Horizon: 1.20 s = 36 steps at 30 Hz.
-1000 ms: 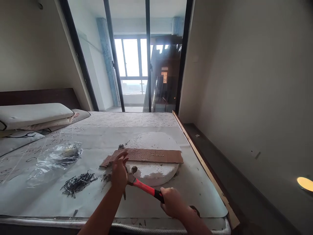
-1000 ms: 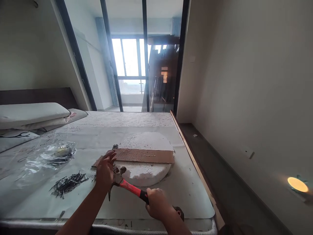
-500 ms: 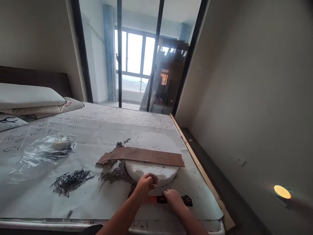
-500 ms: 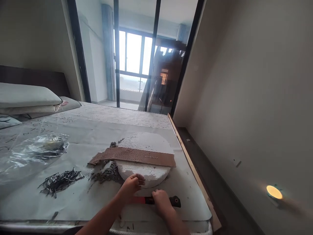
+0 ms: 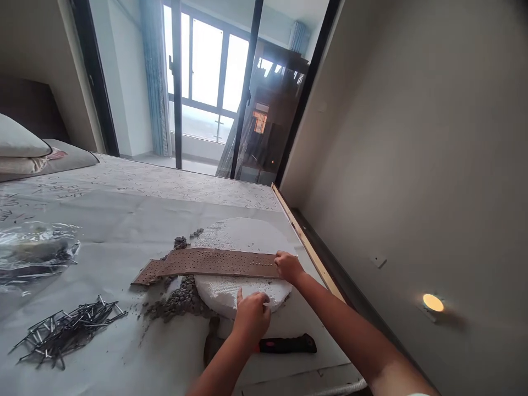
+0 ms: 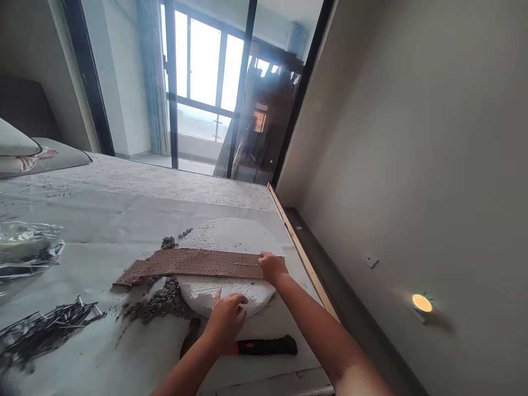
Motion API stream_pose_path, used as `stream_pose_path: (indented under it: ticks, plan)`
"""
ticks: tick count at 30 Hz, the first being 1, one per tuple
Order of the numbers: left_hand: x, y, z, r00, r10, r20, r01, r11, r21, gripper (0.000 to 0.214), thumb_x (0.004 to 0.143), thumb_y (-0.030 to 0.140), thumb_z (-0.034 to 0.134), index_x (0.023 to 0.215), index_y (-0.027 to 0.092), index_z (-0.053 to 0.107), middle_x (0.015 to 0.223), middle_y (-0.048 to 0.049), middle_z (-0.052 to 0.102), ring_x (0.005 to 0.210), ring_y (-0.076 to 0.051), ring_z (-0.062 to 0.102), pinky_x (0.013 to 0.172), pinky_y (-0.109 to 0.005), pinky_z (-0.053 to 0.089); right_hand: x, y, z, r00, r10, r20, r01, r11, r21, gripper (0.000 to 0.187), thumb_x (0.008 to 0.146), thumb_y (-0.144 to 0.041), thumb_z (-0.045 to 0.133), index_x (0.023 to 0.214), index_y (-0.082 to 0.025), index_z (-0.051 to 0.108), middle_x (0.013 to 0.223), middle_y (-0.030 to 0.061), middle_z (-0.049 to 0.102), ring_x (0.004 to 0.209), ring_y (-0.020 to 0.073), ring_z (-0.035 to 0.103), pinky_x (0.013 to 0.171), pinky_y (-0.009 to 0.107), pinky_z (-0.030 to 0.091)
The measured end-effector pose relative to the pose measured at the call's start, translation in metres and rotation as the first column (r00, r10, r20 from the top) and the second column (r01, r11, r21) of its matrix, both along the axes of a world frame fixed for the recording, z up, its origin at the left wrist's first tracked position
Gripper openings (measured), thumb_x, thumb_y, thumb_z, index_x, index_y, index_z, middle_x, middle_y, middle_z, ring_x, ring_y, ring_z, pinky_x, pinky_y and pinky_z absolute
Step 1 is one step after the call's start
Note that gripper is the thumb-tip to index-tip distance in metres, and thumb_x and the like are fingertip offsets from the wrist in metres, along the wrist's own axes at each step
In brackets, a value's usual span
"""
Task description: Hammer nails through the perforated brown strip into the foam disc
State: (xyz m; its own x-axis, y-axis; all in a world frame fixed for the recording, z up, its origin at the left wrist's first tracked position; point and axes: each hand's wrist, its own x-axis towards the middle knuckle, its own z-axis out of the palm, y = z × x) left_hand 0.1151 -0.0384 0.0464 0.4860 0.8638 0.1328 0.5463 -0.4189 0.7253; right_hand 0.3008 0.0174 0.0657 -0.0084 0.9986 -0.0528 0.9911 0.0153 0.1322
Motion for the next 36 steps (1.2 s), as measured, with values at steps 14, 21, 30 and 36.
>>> stream_pose_path:
  ticks: [14, 21, 30, 36]
  plan:
    - [0.008, 0.026, -0.015, 0.995, -0.084, 0.055, 0.09, 0.99, -0.108, 0.029, 0.071, 0.008, 0.044, 0.084, 0.018, 0.067, 0.104, -0.0101, 0.062, 0.096, -0.021, 0.057, 0.086, -0.031, 0.041, -0.004, 0.03, -0.021, 0.989, 0.137, 0.059, -0.128, 0.982, -0.138, 0.027, 0.076, -0.001, 0.044, 0.088, -0.007, 0.068, 0.094, 0.0189, 0.066, 0.088, 0.0219, 0.062, 0.076, 0.027, 0.045]
    - [0.007, 0.024, -0.012, 0.995, -0.075, 0.069, 0.083, 0.989, -0.119, 0.026, 0.072, 0.011, 0.045, 0.083, 0.019, 0.067, 0.104, -0.0097, 0.063, 0.095, -0.022, 0.058, 0.086, -0.032, 0.041, -0.003, 0.033, -0.018, 0.997, 0.03, 0.075, -0.022, 0.995, -0.099, 0.024, 0.081, -0.014, 0.046, 0.091, -0.01, 0.068, 0.096, 0.0173, 0.067, 0.087, 0.0224, 0.062, 0.072, 0.026, 0.044]
    - [0.007, 0.025, -0.015, 0.995, -0.08, 0.064, 0.086, 0.99, -0.11, 0.025, 0.073, 0.01, 0.046, 0.084, 0.017, 0.067, 0.103, -0.0105, 0.062, 0.098, -0.021, 0.057, 0.086, -0.03, 0.041, -0.001, 0.034, -0.011, 0.995, 0.026, 0.091, -0.017, 0.995, -0.097, 0.027, 0.082, -0.024, 0.047, 0.088, -0.01, 0.07, 0.097, 0.0156, 0.067, 0.089, 0.0241, 0.062, 0.073, 0.027, 0.043]
    - [0.008, 0.023, -0.016, 0.995, -0.092, 0.044, 0.096, 0.989, -0.109, 0.025, 0.074, 0.012, 0.045, 0.083, 0.017, 0.068, 0.104, -0.0115, 0.062, 0.098, -0.022, 0.057, 0.088, -0.031, 0.041, -0.006, 0.039, -0.014, 0.996, 0.013, 0.089, -0.003, 0.994, -0.111, 0.034, 0.086, -0.027, 0.043, 0.099, -0.007, 0.067, 0.103, 0.0184, 0.065, 0.094, 0.0258, 0.061, 0.076, 0.029, 0.043]
